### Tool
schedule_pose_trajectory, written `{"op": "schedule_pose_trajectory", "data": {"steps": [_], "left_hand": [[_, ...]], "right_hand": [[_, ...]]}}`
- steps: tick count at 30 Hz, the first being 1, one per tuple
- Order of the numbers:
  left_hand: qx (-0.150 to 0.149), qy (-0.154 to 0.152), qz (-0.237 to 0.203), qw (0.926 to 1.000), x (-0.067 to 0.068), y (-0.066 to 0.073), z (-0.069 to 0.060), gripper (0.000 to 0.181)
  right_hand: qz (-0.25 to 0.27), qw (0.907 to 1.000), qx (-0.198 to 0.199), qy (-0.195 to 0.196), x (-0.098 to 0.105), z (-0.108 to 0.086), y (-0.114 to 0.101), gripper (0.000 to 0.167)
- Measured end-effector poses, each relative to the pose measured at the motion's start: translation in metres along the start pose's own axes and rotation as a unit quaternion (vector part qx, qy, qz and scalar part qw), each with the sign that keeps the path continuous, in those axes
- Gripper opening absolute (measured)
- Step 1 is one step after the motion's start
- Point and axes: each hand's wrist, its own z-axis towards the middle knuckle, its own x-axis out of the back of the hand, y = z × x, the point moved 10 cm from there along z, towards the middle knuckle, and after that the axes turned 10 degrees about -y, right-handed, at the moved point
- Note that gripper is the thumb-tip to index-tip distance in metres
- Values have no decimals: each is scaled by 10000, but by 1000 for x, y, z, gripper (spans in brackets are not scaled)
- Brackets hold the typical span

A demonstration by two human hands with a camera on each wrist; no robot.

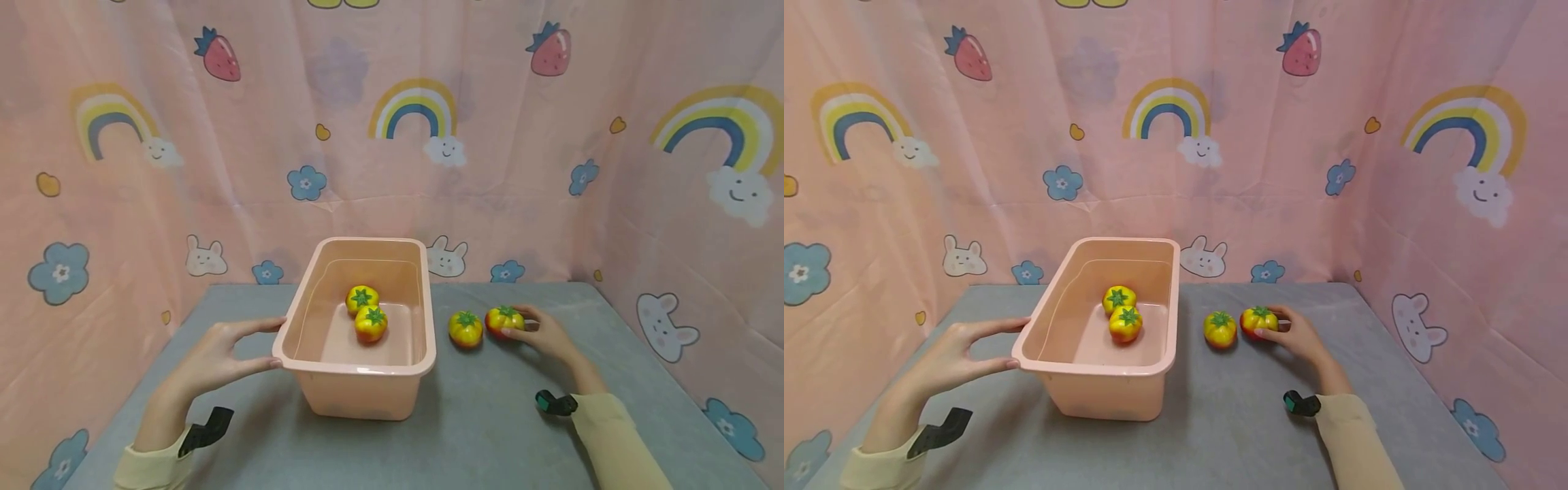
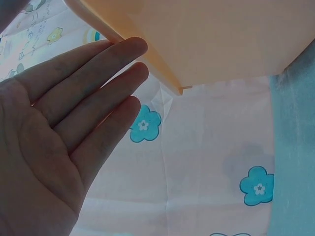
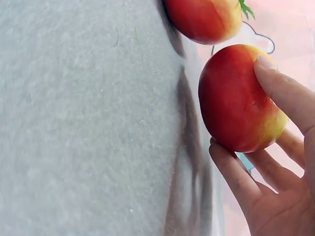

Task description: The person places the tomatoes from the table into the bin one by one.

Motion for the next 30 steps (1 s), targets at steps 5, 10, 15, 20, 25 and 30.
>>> {"op": "schedule_pose_trajectory", "data": {"steps": [5,10,15,20,25,30], "left_hand": [[51,-11,-45,10000,0,-1,-1,54],[39,22,2,10000,0,0,0,54],[90,20,21,10000,0,0,0,54],[180,-20,4,9998,-1,0,1,55],[158,-37,26,9999,-1,-1,2,55],[61,-40,27,10000,1,1,2,55]], "right_hand": [[-80,9999,93,1,3,-3,-5,69],[-85,9999,-32,-54,7,-6,-5,72],[-92,9996,-229,-100,10,-10,0,77],[-190,9993,-285,-152,14,-16,-3,78],[-242,9996,-143,-93,18,-21,-13,75],[-251,9996,-74,-75,21,-25,-26,74]]}}
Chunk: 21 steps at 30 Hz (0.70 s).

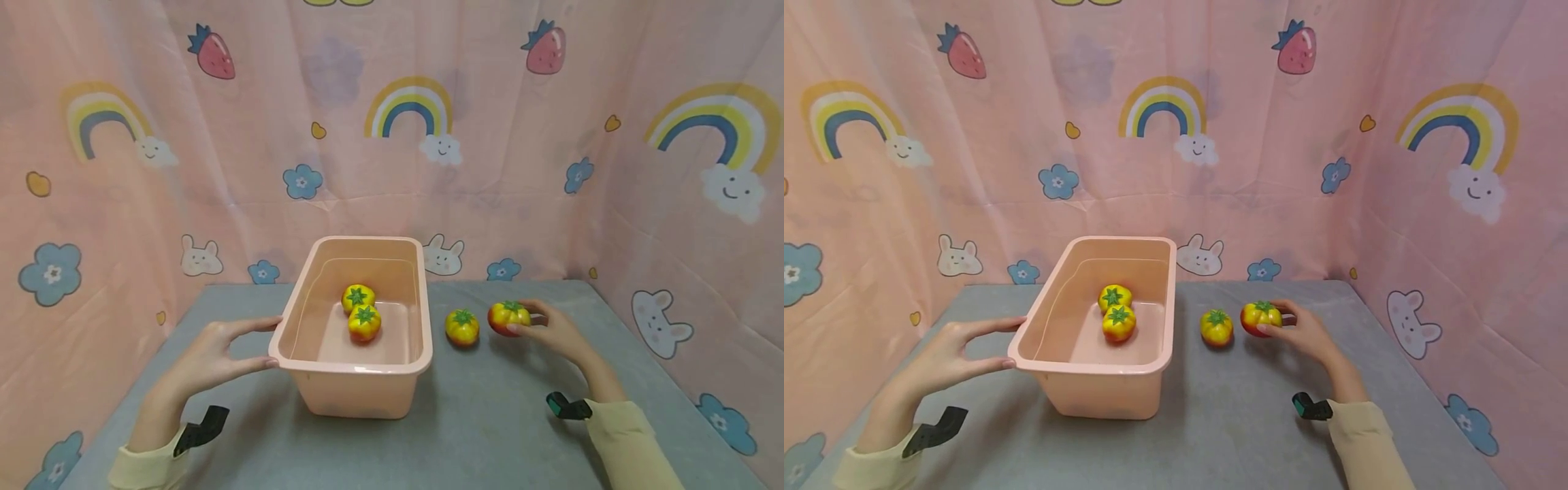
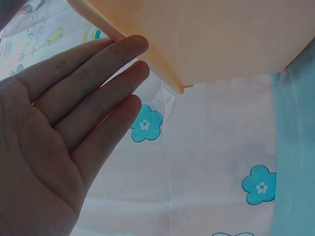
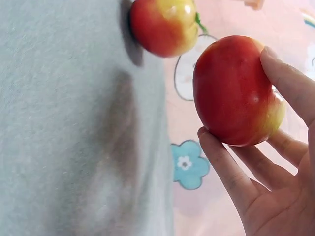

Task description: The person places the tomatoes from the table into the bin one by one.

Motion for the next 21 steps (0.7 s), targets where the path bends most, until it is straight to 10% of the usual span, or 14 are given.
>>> {"op": "schedule_pose_trajectory", "data": {"steps": [21], "left_hand": [[-97,-22,27,9999,3,2,0,55]], "right_hand": [[-366,9967,679,233,19,-15,-68,65]]}}
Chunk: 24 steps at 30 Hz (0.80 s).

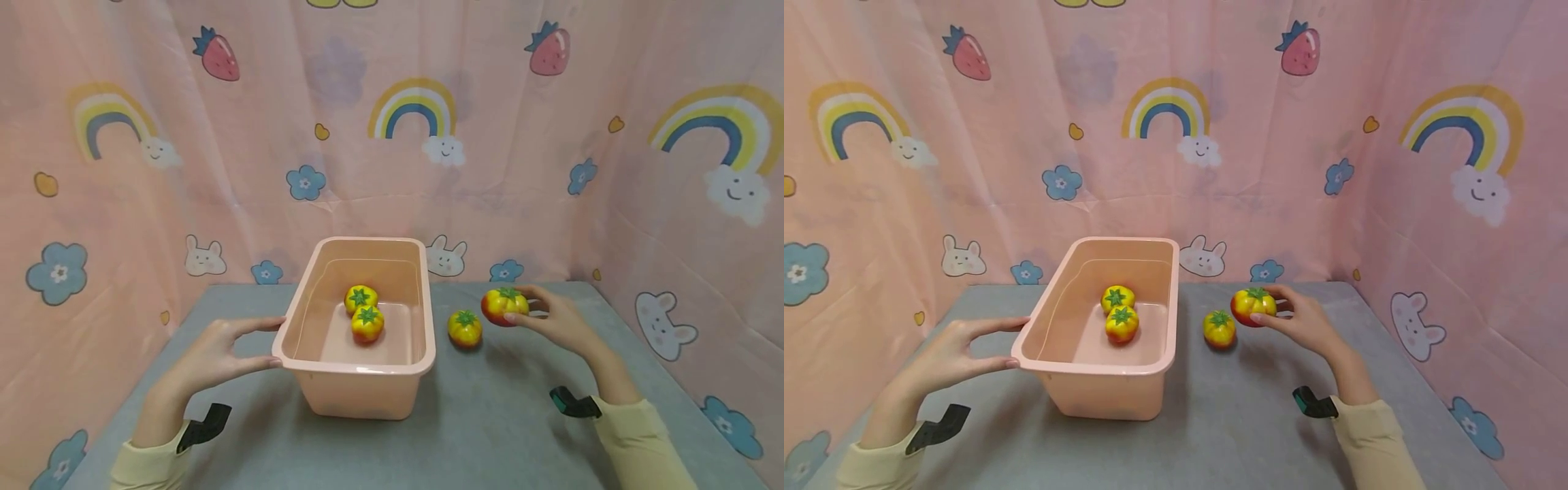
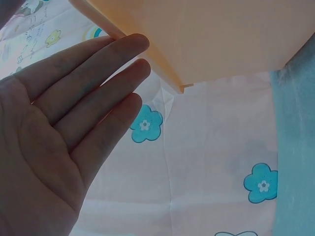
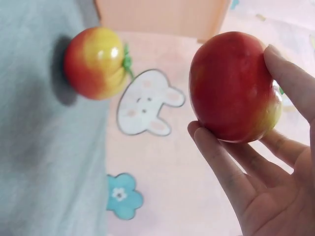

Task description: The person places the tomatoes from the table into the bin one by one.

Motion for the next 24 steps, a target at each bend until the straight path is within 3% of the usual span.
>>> {"op": "schedule_pose_trajectory", "data": {"steps": [24], "left_hand": [[-33,2,54,10000,0,-1,0,55]], "right_hand": [[-168,9966,810,62,12,6,-78,57]]}}
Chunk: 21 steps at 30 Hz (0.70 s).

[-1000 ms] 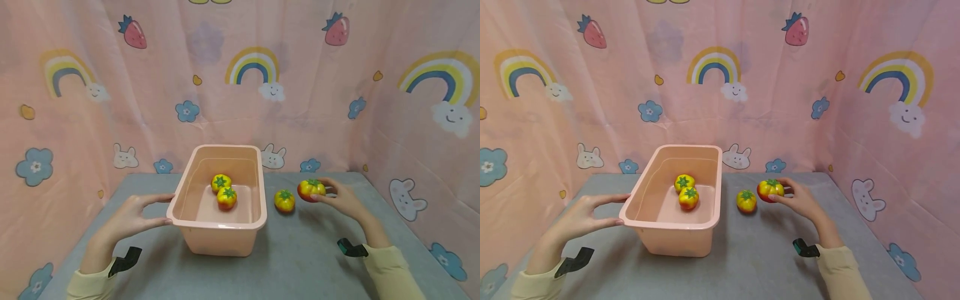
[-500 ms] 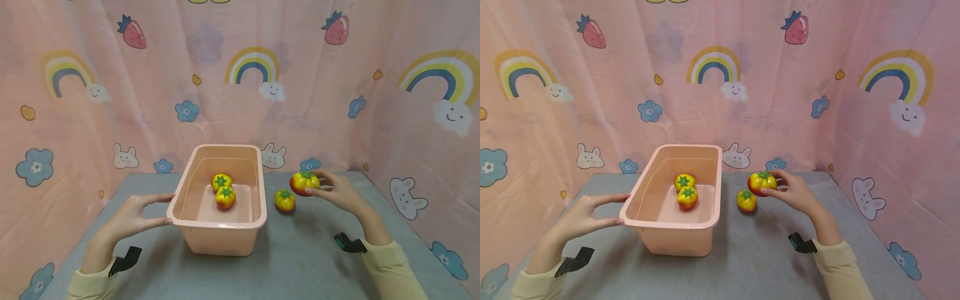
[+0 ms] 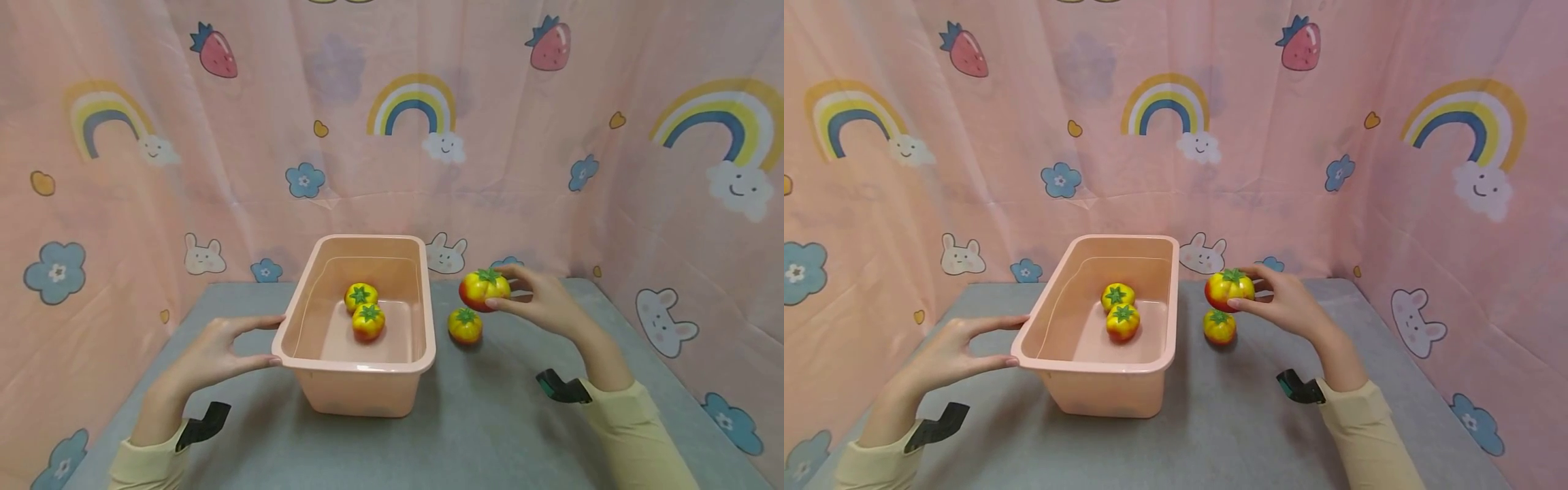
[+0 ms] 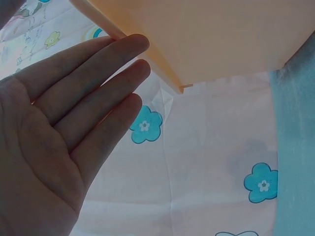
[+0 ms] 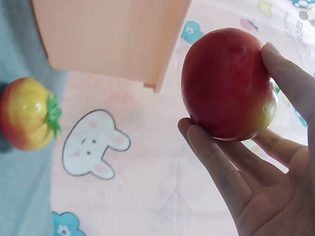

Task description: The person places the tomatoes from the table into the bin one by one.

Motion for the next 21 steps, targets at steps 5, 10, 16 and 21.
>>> {"op": "schedule_pose_trajectory", "data": {"steps": [5,10,16,21], "left_hand": [[-1,14,40,10000,0,1,0,56],[-1,5,34,10000,1,2,0,56],[112,-33,52,9999,1,1,1,56],[233,-71,45,9997,0,-1,0,57]], "right_hand": [[-84,9999,93,-15,1,6,-15,58],[-167,9998,127,-41,2,13,-26,59],[-49,9992,348,-180,0,23,-41,58],[9,9977,587,-326,-1,32,-57,57]]}}
